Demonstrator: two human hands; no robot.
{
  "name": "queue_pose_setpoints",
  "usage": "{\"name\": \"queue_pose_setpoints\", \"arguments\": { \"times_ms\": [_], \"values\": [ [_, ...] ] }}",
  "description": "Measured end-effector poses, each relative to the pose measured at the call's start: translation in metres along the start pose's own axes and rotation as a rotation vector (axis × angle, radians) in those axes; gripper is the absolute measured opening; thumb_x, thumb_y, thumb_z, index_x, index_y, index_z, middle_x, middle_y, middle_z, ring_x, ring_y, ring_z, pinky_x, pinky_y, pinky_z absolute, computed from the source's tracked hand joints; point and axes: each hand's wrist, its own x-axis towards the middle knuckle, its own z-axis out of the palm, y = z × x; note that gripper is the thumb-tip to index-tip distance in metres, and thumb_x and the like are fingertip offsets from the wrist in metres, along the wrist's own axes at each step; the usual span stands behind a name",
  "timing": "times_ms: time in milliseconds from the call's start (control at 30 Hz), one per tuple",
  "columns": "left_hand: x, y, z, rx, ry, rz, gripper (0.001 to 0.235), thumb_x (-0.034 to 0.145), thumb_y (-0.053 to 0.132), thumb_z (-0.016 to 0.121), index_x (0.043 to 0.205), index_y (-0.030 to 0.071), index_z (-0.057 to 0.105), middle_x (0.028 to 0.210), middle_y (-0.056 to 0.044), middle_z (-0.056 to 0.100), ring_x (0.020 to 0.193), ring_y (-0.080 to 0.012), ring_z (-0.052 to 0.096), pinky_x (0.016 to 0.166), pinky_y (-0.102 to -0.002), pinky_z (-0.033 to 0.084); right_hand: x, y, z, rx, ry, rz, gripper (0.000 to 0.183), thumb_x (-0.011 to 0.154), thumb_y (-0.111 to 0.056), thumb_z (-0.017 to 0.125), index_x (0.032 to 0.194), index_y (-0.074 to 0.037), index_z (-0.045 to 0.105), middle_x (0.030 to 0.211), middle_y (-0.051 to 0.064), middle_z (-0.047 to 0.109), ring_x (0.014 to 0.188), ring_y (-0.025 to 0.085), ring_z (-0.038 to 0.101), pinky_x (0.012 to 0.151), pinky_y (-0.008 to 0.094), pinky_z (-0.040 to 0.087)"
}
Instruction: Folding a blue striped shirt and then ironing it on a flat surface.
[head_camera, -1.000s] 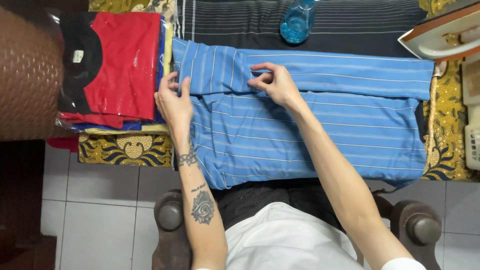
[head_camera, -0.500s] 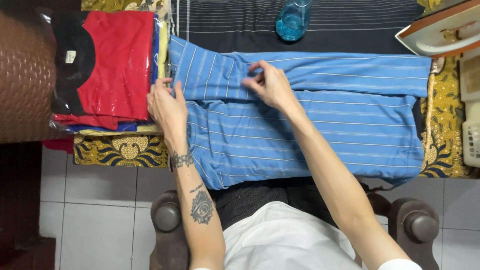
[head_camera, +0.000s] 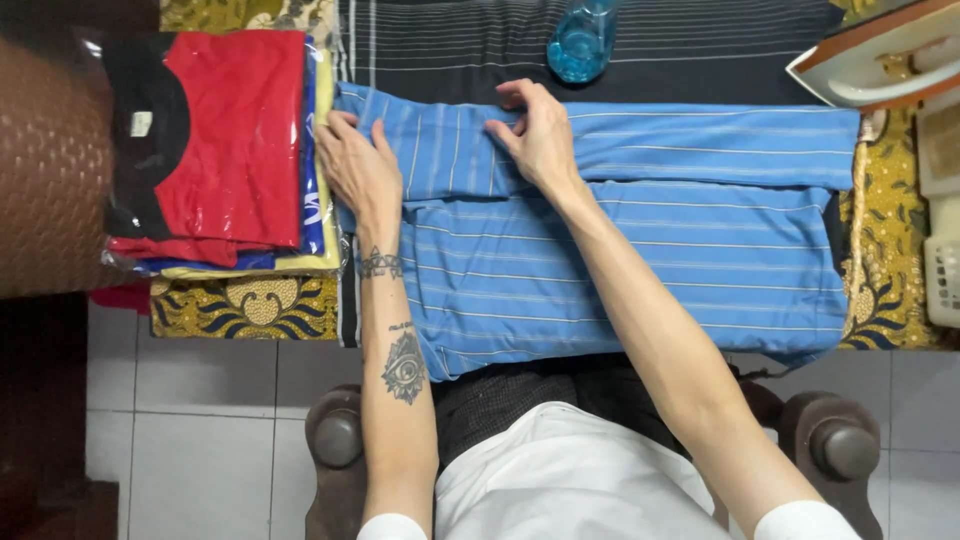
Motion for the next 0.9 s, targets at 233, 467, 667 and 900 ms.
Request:
{"name": "queue_pose_setpoints", "arguments": {
  "times_ms": [233, 467, 667, 900],
  "values": [
    [0.04, -0.019, 0.003, -0.066, 0.047, 0.1, 0.035, 0.099, 0.028, 0.07, 0.124, 0.004, 0.065, 0.097, -0.014, 0.077, 0.088, -0.0374, 0.072, 0.071, -0.051, 0.053, -0.028, 0.065, -0.153, -0.403, 0.368, -0.085, 0.012, 0.097, -0.009, 0.069, 0.102, -0.013, 0.08, 0.096, 0.005, 0.071, 0.087, 0.024, 0.061, 0.08, 0.038, 0.045],
    [0.072, -0.028, 0.008, -0.075, -0.148, 0.07, 0.013, 0.092, 0.028, 0.077, 0.097, 0.016, 0.075, 0.096, -0.016, 0.076, 0.096, -0.0456, 0.065, 0.082, -0.057, 0.048, -0.095, 0.261, -0.316, -0.852, 0.524, 0.577, 0.029, 0.089, -0.037, 0.091, 0.102, -0.017, 0.073, 0.095, 0.005, 0.079, 0.087, 0.033, 0.072, 0.075, 0.05, 0.052],
    [0.071, -0.003, -0.026, -0.259, -0.129, 0.091, 0.012, 0.102, 0.017, 0.061, 0.101, 0.012, 0.05, 0.085, -0.018, 0.073, 0.087, -0.0459, 0.066, 0.073, -0.059, 0.046, -0.09, 0.228, -0.315, -0.561, 0.401, 0.542, 0.03, 0.082, -0.02, 0.102, 0.102, -0.012, 0.082, 0.097, 0.009, 0.078, 0.081, 0.019, 0.067, 0.065, 0.038, 0.054],
    [0.065, 0.001, -0.014, -0.107, 0.095, 0.122, 0.027, 0.096, 0.011, 0.074, 0.1, 0.011, 0.047, 0.096, -0.012, 0.062, 0.084, -0.0325, 0.071, 0.065, -0.048, 0.057, -0.091, 0.213, -0.317, -0.512, 0.423, 0.516, 0.026, 0.091, -0.014, 0.094, 0.107, -0.009, 0.074, 0.103, 0.011, 0.078, 0.088, 0.021, 0.074, 0.078, 0.037, 0.061]
  ]
}}
